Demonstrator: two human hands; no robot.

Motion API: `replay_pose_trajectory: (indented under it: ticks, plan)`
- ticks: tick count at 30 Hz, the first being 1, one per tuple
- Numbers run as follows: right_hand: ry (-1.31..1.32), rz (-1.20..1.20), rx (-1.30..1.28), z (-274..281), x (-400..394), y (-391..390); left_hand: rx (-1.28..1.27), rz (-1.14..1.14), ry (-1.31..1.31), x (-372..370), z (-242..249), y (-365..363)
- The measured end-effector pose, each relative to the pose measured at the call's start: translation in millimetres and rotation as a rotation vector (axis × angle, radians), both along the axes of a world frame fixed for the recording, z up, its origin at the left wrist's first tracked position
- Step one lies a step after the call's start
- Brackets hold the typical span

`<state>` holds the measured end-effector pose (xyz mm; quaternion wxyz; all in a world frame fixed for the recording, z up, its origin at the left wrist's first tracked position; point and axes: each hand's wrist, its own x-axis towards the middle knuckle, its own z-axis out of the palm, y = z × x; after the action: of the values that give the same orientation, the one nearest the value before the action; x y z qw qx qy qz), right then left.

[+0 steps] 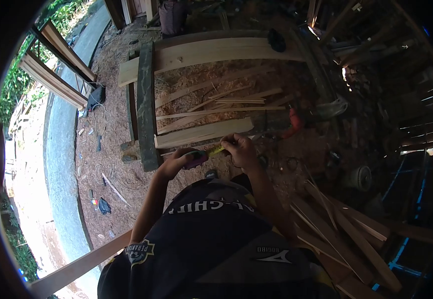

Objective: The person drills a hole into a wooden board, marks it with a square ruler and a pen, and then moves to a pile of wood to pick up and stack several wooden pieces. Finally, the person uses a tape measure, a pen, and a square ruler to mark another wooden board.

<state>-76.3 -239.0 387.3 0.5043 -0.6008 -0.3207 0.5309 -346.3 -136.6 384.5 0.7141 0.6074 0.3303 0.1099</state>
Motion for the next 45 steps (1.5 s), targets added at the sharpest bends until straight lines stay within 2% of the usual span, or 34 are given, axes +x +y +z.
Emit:
replay_pose_trajectory:
  ticks: [7,12,15,30,36,38,42,44,45]
  plan:
    - [0.016,-0.090,0.071,15,17,-4,0.045,-0.055,-0.003,-4,16,6]
    - [-0.006,-0.090,0.022,21,31,-10,0.039,-0.282,-0.026,-11,19,24]
    - [0.023,-0.100,0.059,17,33,-11,0.045,-0.175,-0.020,-13,12,21]
    - [-0.049,-0.102,0.023,8,36,-23,0.037,-0.147,0.065,-7,25,11]
    - [-0.245,-0.005,0.030,5,41,-30,0.000,-0.147,0.067,1,14,10]
    - [-0.550,0.089,0.058,10,39,-31,0.000,-0.156,0.084,6,17,9]
    - [-0.619,0.140,0.101,34,31,-29,0.086,-0.188,0.164,14,13,10]
    - [-0.711,0.300,0.106,44,32,-26,0.095,-0.189,0.181,17,16,8]
    - [-0.712,0.298,0.107,40,30,-25,0.103,-0.184,0.200,19,18,8]
